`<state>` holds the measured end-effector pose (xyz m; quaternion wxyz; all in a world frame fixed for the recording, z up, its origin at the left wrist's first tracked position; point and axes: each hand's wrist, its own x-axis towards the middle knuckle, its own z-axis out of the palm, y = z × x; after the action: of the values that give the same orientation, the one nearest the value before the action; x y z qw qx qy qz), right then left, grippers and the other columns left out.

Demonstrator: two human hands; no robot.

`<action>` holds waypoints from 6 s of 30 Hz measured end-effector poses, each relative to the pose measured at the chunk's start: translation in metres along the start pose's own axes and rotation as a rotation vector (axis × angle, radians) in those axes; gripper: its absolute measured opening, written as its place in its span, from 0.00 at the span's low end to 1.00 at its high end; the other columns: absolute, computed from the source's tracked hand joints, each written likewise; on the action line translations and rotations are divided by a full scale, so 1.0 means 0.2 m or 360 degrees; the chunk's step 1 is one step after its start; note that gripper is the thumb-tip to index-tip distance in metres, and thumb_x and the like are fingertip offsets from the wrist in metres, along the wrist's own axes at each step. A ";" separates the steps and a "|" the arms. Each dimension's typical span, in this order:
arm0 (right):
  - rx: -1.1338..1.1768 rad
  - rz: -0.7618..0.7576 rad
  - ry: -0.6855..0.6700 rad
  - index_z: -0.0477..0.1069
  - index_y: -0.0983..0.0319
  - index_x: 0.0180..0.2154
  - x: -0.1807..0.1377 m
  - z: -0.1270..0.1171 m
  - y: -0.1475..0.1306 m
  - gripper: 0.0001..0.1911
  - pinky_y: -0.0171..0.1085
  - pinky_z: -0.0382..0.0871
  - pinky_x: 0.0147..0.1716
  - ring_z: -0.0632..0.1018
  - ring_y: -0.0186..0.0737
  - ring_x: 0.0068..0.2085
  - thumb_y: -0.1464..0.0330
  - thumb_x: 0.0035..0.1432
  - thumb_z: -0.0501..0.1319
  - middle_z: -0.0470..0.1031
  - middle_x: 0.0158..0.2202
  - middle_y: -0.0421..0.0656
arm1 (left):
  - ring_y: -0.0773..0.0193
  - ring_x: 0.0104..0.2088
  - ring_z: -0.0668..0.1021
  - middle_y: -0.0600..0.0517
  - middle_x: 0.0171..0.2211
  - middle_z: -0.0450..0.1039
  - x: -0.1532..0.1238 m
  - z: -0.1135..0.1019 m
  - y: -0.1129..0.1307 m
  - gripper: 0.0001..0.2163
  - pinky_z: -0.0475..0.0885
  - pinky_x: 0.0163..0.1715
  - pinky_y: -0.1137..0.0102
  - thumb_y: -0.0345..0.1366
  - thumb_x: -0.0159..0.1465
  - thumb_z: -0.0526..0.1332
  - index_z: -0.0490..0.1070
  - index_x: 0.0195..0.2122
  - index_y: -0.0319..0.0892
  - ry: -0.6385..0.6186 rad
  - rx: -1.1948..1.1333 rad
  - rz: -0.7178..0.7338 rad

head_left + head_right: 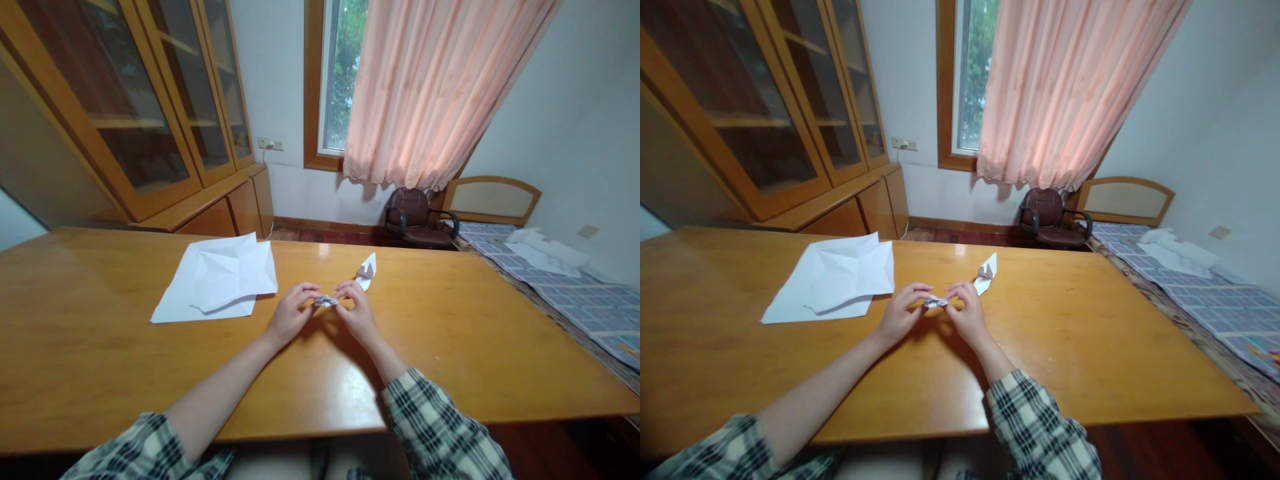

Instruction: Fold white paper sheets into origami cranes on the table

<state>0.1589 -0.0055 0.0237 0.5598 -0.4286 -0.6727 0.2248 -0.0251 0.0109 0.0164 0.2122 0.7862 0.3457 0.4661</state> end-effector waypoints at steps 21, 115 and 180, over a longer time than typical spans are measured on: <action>0.0232 0.0398 0.0012 0.66 0.57 0.46 -0.01 0.06 0.10 0.22 0.34 0.67 0.29 0.70 0.30 0.28 0.68 0.47 0.65 0.67 0.44 0.42 | 0.64 0.30 0.80 0.46 0.33 0.78 -0.01 0.09 -0.02 0.25 0.75 0.33 0.71 0.43 0.48 0.71 0.70 0.45 0.35 -0.0262 -0.1296 -0.1148; 0.0821 0.1173 -0.0092 0.62 0.61 0.22 0.02 0.03 0.10 0.14 0.27 0.46 0.12 0.59 0.26 0.14 0.59 0.43 0.63 0.57 0.13 0.30 | 0.61 0.37 0.78 0.48 0.37 0.77 -0.01 0.06 0.05 0.22 0.70 0.40 0.69 0.36 0.51 0.70 0.68 0.46 0.39 -0.0419 -0.1463 -0.0975; 0.0692 0.0674 -0.0219 0.74 0.63 0.31 0.01 0.05 0.01 0.15 0.35 0.66 0.32 0.73 0.36 0.30 0.58 0.48 0.66 0.76 0.29 0.42 | 0.66 0.24 0.70 0.55 0.20 0.68 0.02 0.00 0.06 0.19 0.62 0.25 0.74 0.49 0.63 0.54 0.68 0.23 0.39 -0.0112 -0.0193 -0.0535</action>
<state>0.1503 -0.0012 0.0197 0.5321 -0.4133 -0.5409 0.5035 -0.0189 0.0063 0.0266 0.3462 0.7189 0.4359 0.4164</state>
